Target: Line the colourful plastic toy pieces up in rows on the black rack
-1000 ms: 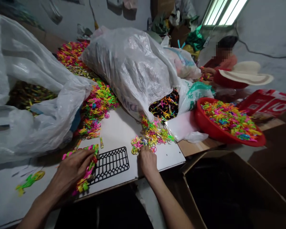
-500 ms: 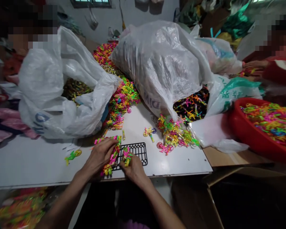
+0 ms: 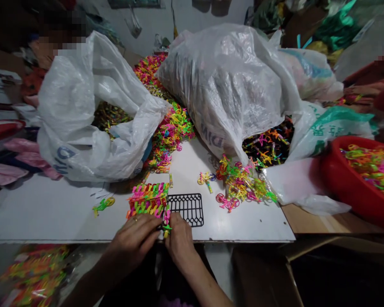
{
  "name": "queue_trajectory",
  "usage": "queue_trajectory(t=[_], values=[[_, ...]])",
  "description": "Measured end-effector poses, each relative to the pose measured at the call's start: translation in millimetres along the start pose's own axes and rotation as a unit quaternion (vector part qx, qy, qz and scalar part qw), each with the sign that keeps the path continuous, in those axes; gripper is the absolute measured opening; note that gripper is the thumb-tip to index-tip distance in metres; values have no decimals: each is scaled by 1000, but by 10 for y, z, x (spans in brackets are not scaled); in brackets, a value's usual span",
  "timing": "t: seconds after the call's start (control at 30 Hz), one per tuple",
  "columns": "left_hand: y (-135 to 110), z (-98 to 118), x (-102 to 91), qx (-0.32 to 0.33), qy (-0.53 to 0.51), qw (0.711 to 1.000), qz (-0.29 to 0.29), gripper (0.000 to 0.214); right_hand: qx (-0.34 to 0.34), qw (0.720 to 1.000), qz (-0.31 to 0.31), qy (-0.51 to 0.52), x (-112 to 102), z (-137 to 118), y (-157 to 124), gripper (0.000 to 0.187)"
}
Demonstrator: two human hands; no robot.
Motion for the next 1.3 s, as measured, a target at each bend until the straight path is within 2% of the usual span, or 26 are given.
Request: queue_trajectory(t=[0.13,0.3,0.43,0.53,0.6,0.7,0.8,0.87,0.93,1.0,1.07,1.13,1.2,1.3], values=[[-71,56,60,-5,34,998,61,19,37,995,-61,-63,51,-60,56,18],[-56,20,82,-5,48,997,59,20,52,990,-95,-95,51,-99,134,25],[-71,17,142,-25,65,997,37,15,28,991,-132,21,-57,-20,136,15],[-95,46,179,-32,76,996,39,12,36,983,-155,91,-251,125,157,12],[-101,50,151,-29,64,997,45,11,47,989,-122,69,-475,244,231,15],[-30,-27,9,-22,18,997,65,13,104,994,-13,-42,-895,461,410,17],[181,-211,-102,-34,-5,997,66,17,185,962,57,-192,-1199,653,595,22],[344,-336,-36,-51,11,999,13,15,217,940,52,-260,-1266,741,707,23],[441,-413,103,-61,24,996,-52,16,235,930,36,-282,-1268,803,778,21],[450,-441,210,-67,17,994,-81,19,240,939,28,-246,-1227,821,789,16],[404,-437,239,-72,-6,995,-70,20,215,967,24,-131,-1119,761,753,13],[353,-415,231,-69,-33,995,-61,20,159,986,20,38,-936,611,683,11],[323,-403,211,-69,-49,995,-59,19,101,980,11,174,-710,425,591,13],[313,-410,193,-72,-60,994,-55,17,82,973,-1,214,-384,261,477,10]])
Point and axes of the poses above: each hand's wrist, its own y-axis towards the middle knuckle, its own x-axis out of the palm, z = x × y, the point moved 6 cm from there along y, towards the middle knuckle, and after that the axes turned 3 degrees about -z, right-handed, at the moved point
